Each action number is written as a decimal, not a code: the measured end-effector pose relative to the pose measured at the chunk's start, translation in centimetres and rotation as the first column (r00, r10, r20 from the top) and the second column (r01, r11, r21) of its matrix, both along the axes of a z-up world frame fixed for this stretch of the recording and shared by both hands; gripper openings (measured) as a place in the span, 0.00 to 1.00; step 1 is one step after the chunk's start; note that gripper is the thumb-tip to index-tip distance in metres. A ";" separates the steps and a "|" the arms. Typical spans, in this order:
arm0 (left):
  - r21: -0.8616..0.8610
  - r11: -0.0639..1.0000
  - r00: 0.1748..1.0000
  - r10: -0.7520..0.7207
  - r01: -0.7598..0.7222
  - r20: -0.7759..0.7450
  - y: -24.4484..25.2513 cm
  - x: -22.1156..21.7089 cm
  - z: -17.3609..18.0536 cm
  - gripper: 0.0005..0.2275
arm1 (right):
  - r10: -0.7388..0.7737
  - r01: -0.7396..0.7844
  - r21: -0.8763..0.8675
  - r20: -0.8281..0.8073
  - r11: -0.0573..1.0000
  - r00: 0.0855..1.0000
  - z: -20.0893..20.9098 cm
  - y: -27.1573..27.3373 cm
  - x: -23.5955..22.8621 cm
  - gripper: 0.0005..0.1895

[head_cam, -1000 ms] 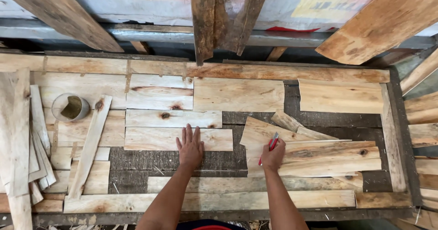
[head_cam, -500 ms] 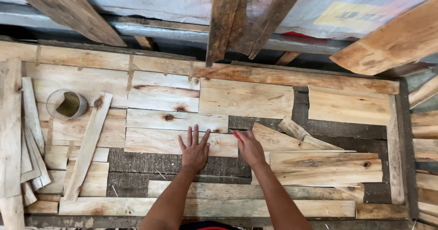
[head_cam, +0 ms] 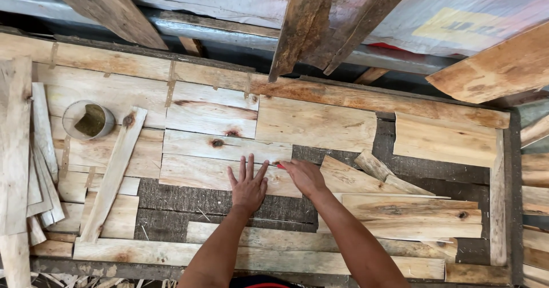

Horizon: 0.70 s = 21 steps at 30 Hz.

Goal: Assemble and fit thin wood veneer pieces onto a larger board to create a pattern.

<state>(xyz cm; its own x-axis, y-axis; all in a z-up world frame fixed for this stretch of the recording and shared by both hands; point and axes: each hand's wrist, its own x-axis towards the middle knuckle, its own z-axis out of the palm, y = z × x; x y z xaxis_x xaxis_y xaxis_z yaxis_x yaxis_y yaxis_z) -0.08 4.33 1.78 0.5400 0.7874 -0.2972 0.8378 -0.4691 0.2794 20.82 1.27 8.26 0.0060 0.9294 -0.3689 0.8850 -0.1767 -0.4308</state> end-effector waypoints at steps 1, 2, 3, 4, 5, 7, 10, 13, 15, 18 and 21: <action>0.001 1.000 1.000 0.001 -0.001 0.000 0.0 0.0 0.1 0.26 | 0.001 -0.001 0.001 0.000 1.000 1.000 -0.4 0.1 0.0 0.16; -0.005 1.000 1.000 0.006 -0.006 0.000 0.0 0.0 0.2 0.26 | 0.013 -0.013 0.010 0.020 1.000 1.000 -0.8 0.1 0.0 0.16; -0.012 1.000 1.000 0.011 -0.011 0.000 0.0 0.0 0.3 0.26 | 0.024 -0.025 0.018 0.040 1.000 0.999 -1.2 0.1 0.0 0.16; -0.011 1.000 1.000 0.010 -0.010 0.000 0.0 0.0 0.3 0.26 | 0.023 -0.024 0.019 0.040 1.000 0.999 -1.3 0.2 -0.1 0.16; -0.012 1.000 1.000 0.008 -0.008 0.005 0.0 0.0 0.2 0.26 | 0.027 -0.027 0.000 0.056 1.000 0.998 -1.3 0.3 -0.2 0.17; -0.011 1.000 1.000 0.006 -0.006 0.011 0.1 0.0 0.3 0.26 | 0.031 -0.029 -0.017 0.072 0.999 0.997 -1.2 0.5 -0.4 0.17; -0.042 0.999 1.000 0.010 -0.009 0.016 0.2 0.0 0.8 0.26 | 0.034 -0.029 -0.055 0.088 0.998 0.996 -1.0 0.8 -0.6 0.19; -0.086 0.996 1.000 0.009 -0.010 -0.016 0.3 0.0 1.2 0.26 | 0.042 -0.036 -0.061 0.099 0.998 0.994 -1.4 0.7 -0.4 0.19; -0.073 0.997 1.000 -0.010 0.008 -0.027 0.3 0.0 0.8 0.26 | 0.054 -0.054 -0.001 0.090 0.999 0.994 -2.7 0.5 -0.1 0.18; -0.090 0.996 0.999 -0.013 0.008 -0.051 0.4 0.0 1.2 0.26 | 0.056 -0.055 -0.006 0.092 0.998 0.994 -2.3 0.7 -0.4 0.19; -0.099 0.995 0.999 -0.002 -0.001 -0.035 0.4 0.0 1.3 0.26 | 0.050 -0.046 -0.034 0.107 0.998 0.993 -2.0 0.7 -0.5 0.19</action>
<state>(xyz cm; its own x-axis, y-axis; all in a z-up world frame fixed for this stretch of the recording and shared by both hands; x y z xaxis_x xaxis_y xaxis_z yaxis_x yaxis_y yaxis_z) -0.08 4.71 3.07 0.5283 0.7528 -0.3927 0.8476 -0.4409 0.2953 20.28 1.95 6.23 0.0031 0.9174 -0.3980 0.9337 -0.1451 -0.3272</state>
